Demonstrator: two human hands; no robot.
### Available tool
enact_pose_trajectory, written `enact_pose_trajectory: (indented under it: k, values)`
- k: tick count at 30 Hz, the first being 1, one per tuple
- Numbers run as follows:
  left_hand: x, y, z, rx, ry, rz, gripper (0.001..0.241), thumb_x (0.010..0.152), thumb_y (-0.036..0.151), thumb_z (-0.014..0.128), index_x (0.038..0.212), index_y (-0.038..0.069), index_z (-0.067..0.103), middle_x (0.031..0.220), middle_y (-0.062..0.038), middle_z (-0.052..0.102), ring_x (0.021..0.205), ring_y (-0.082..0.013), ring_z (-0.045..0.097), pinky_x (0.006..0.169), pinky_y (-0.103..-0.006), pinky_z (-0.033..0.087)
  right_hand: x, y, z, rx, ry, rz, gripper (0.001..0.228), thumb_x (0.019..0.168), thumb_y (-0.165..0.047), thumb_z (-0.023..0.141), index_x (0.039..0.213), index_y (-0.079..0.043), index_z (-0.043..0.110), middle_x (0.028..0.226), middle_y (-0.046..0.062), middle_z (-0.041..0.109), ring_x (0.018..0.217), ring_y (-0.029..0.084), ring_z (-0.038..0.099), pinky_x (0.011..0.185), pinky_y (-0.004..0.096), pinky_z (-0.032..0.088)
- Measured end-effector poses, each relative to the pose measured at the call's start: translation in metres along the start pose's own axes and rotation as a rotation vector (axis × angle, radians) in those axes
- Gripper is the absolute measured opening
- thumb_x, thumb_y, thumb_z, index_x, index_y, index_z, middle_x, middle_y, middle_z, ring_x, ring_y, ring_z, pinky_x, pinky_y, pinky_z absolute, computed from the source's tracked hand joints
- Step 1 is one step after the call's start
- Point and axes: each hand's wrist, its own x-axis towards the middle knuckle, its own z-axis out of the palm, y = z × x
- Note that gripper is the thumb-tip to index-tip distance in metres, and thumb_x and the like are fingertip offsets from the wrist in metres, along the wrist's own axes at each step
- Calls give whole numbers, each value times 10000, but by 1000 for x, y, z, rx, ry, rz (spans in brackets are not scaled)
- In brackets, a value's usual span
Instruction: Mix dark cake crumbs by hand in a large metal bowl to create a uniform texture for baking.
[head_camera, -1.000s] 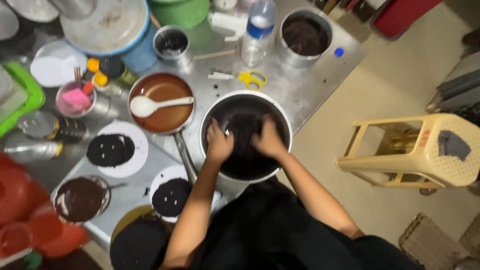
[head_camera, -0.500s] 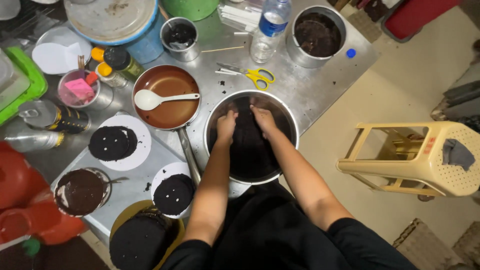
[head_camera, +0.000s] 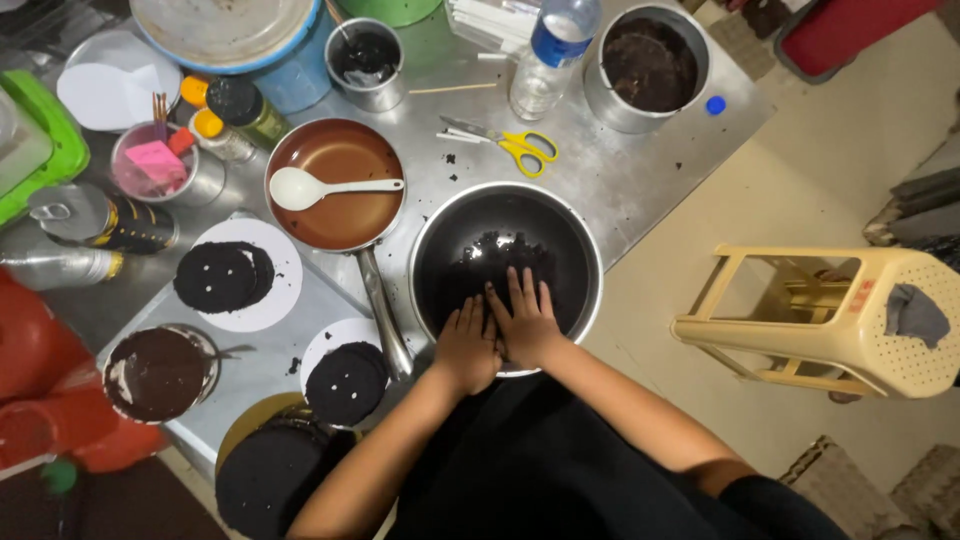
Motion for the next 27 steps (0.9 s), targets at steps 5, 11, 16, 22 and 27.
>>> enact_pose_trajectory:
  k: [5, 11, 16, 22, 27]
  values:
    - [9, 16, -53, -6, -351, -103, 812, 975, 431, 421, 1609, 8, 139, 1696, -257, -1, 1581, -387, -20, 1257, -483, -10, 26, 6, 5, -117, -30, 4, 970, 974, -424, 579, 1654, -176, -66, 1659, 321, -207, 1508, 544, -217, 1206, 607, -53]
    - [30, 14, -67, 36, -563, -162, 931, 958, 516, 442, 1639, 56, 5, 1702, -223, -169, 1580, -361, -175, 1257, -462, -69, 38, -3, -8, -180, -75, 129, 1020, 932, -393, 635, 1672, -215, -43, 1675, 304, -176, 1501, 557, -204, 1211, 622, -62]
    - [73, -12, -53, -13, -577, -170, 886, 972, 563, 402, 1632, 86, 53, 1693, -248, -160, 1578, -392, -174, 1261, -487, -57, 79, 19, 22, -149, -29, 213, 954, 947, -434, 587, 1654, -255, -27, 1673, 291, -177, 1490, 590, -192, 1192, 670, -48]
    - [129, -62, -42, -193, -486, 17, 863, 983, 546, 444, 1629, 42, 175, 1636, -376, 15, 1533, -519, 86, 1258, -534, 147, 152, 65, 66, -95, 914, 94, 959, 907, -416, 651, 1660, -257, 79, 1663, 309, -39, 1464, 656, 25, 1148, 723, 124]
    - [105, -40, -86, 28, -193, 135, 629, 942, 374, 515, 1467, 29, 518, 1483, -291, 493, 1417, -384, 463, 1183, -497, 343, 146, 77, 14, 51, 414, 294, 1128, 835, -216, 737, 1658, -131, -30, 1614, 411, -8, 1369, 712, 49, 1104, 732, 155]
